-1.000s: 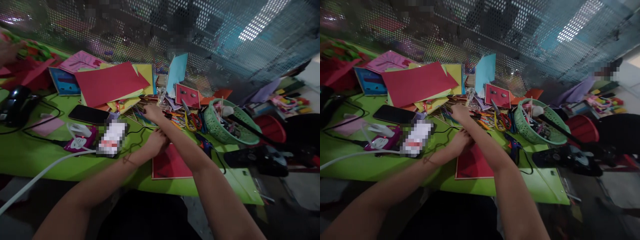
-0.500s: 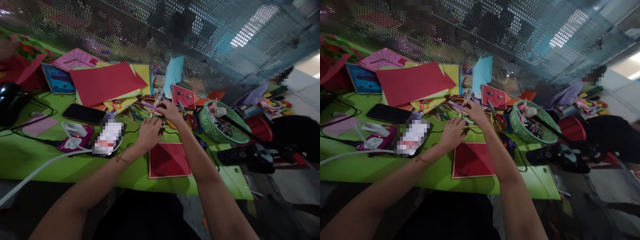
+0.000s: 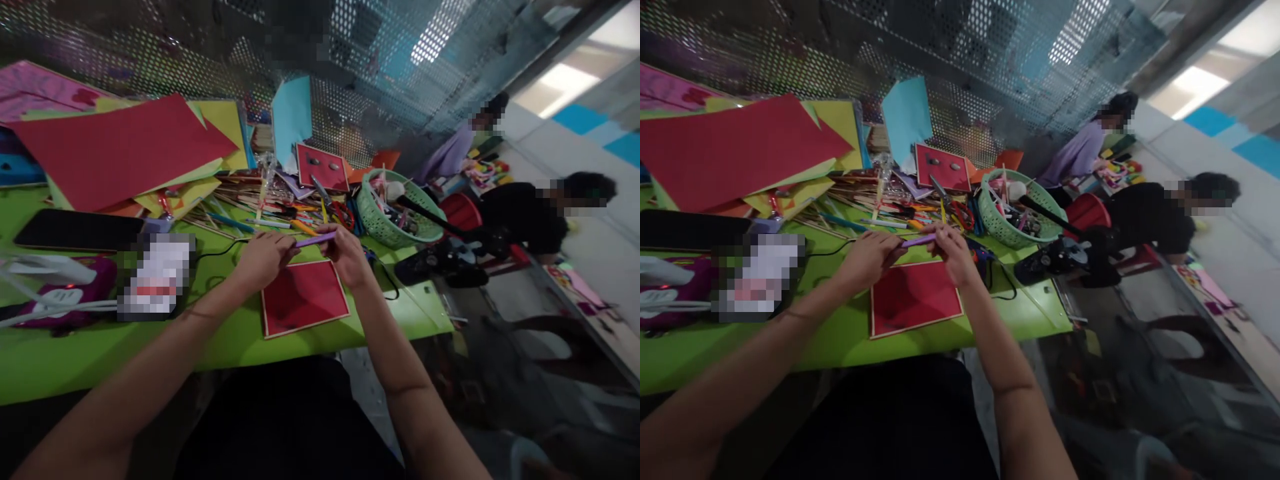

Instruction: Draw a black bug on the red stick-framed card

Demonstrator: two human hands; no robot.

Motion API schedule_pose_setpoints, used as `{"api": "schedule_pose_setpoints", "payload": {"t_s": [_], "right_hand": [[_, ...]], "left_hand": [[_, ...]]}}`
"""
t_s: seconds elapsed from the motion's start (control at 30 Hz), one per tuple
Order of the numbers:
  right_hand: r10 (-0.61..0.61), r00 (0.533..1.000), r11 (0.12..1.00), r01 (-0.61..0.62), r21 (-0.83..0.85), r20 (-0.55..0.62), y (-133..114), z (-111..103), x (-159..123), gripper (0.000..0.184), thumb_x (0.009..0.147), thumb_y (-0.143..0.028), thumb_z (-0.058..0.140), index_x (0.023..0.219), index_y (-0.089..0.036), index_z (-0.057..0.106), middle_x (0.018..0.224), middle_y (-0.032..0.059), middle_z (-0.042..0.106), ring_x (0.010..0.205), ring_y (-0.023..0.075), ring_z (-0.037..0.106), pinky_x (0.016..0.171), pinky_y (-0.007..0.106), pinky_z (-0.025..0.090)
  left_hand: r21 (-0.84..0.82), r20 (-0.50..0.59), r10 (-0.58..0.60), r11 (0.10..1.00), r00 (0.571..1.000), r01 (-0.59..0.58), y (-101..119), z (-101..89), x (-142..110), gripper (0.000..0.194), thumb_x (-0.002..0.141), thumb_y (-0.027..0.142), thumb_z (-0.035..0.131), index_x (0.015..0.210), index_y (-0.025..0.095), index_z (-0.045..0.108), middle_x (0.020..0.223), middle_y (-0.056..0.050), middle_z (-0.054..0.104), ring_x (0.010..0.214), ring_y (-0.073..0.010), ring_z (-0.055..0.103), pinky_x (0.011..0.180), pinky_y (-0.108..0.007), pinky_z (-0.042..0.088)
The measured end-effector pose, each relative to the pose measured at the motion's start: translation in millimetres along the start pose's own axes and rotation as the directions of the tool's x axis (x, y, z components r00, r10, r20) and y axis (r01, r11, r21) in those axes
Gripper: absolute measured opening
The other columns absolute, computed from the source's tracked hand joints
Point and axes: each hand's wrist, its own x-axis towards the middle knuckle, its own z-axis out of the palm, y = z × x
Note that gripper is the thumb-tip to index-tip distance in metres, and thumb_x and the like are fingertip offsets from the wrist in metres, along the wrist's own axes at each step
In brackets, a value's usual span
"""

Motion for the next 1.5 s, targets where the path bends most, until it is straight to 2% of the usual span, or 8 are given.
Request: {"api": "schedule_pose_setpoints", "payload": {"t_s": [0.1, 0.3, 0.47, 0.53, 0.67, 0.87, 1.07, 1.5], "right_hand": [[0.011, 1.0, 1.0, -0.011, -0.018, -0.018, 8, 9, -14, 0.055, 0.083, -0.079, 0.086, 0.08, -0.025, 0.078, 0.068, 0.0, 0.067, 0.065, 0.016, 0.058, 0.062, 0.029, 0.049], [-0.025, 0.957, 1.0, 0.021, -0.017, -0.289, 19, 25, -20, 0.058, 0.088, -0.084, 0.077, 0.076, -0.027, 0.068, 0.062, -0.0028, 0.057, 0.057, 0.0153, 0.049, 0.057, 0.032, 0.042], [-0.137, 0.833, 0.989, 0.141, -0.034, -0.536, 8, -21, 0, 0.066, 0.095, -0.089, 0.061, 0.069, -0.03, 0.048, 0.054, -0.0094, 0.026, 0.05, 0.0146, 0.026, 0.052, 0.033, 0.029], [-0.218, 0.796, 0.974, 0.208, -0.083, -0.565, 2, -44, -3, 0.06, 0.097, -0.083, 0.065, 0.073, -0.03, 0.05, 0.056, -0.0098, 0.026, 0.051, 0.0152, 0.028, 0.054, 0.033, 0.032], [-0.074, 0.9, 0.995, 0.096, 0.031, -0.43, 14, -48, -28, 0.044, 0.08, -0.065, 0.089, 0.087, -0.028, 0.067, 0.071, -0.0042, 0.062, 0.06, 0.0148, 0.056, 0.059, 0.03, 0.047], [0.149, 0.97, 0.989, -0.146, 0.029, -0.191, 51, -10, -57, 0.026, 0.073, -0.043, 0.09, 0.086, -0.025, 0.075, 0.072, -0.0024, 0.074, 0.067, 0.0161, 0.069, 0.068, 0.029, 0.058], [0.178, 0.978, 0.977, -0.188, -0.099, -0.105, 55, -7, -67, 0.031, 0.081, -0.05, 0.091, 0.086, -0.027, 0.072, 0.071, -0.0022, 0.075, 0.067, 0.0165, 0.07, 0.069, 0.03, 0.059], [0.163, 0.985, 0.961, -0.173, -0.217, -0.063, 52, -1, -79, 0.023, 0.09, -0.044, 0.089, 0.091, -0.026, 0.075, 0.077, 0.0012, 0.081, 0.072, 0.0193, 0.077, 0.073, 0.034, 0.062]], "left_hand": [[-0.001, 0.052, 0.039, 0.999, 0.998, -0.039, 10, 0.6, -1, 0.023, 0.116, 0.034, 0.062, 0.109, 0.022, 0.081, 0.103, -0.01, 0.084, 0.105, -0.0303, 0.08, 0.098, -0.041, 0.056], [-0.004, 0.121, 0.076, 0.997, 0.99, -0.076, 23, 0.2, 0, 0.032, 0.118, 0.035, 0.054, 0.112, 0.022, 0.082, 0.097, -0.011, 0.083, 0.097, -0.0301, 0.08, 0.091, -0.04, 0.055], [-0.017, 0.116, -0.03, 0.999, 0.993, 0.032, 5, -10.7, 3, 0.038, 0.119, 0.042, 0.05, 0.1, 0.024, 0.077, 0.088, -0.009, 0.078, 0.088, -0.0304, 0.076, 0.084, -0.04, 0.053], [-0.034, 0.083, -0.015, 0.999, 0.996, 0.018, 5, -15.0, 1, 0.041, 0.121, 0.042, 0.046, 0.099, 0.024, 0.076, 0.086, -0.008, 0.076, 0.086, -0.0296, 0.074, 0.083, -0.04, 0.051], [-0.111, 0.144, 0.266, 0.961, 0.953, -0.252, 41, -8.7, -16, 0.04, 0.12, 0.043, 0.056, 0.093, 0.022, 0.077, 0.083, -0.007, 0.076, 0.08, -0.0267, 0.07, 0.076, -0.039, 0.047], [-0.225, 0.113, 0.625, 0.773, 0.773, -0.593, 102, 31.8, -57, 0.028, 0.114, 0.041, 0.076, 0.096, 0.02, 0.079, 0.085, -0.005, 0.081, 0.086, -0.0229, 0.073, 0.082, -0.038, 0.046], [-0.201, 0.222, 0.627, 0.779, 0.747, -0.594, 114, 60.0, -68, 0.032, 0.11, 0.05, 0.082, 0.098, 0.021, 0.081, 0.093, -0.005, 0.085, 0.088, -0.023, 0.074, 0.076, -0.042, 0.042], [-0.283, 0.08, 0.641, 0.749, 0.764, -0.599, 115, 59.6, -92, 0.029, 0.109, 0.047, 0.084, 0.097, 0.02, 0.079, 0.093, -0.006, 0.079, 0.092, -0.0251, 0.066, 0.083, -0.043, 0.041]]}}
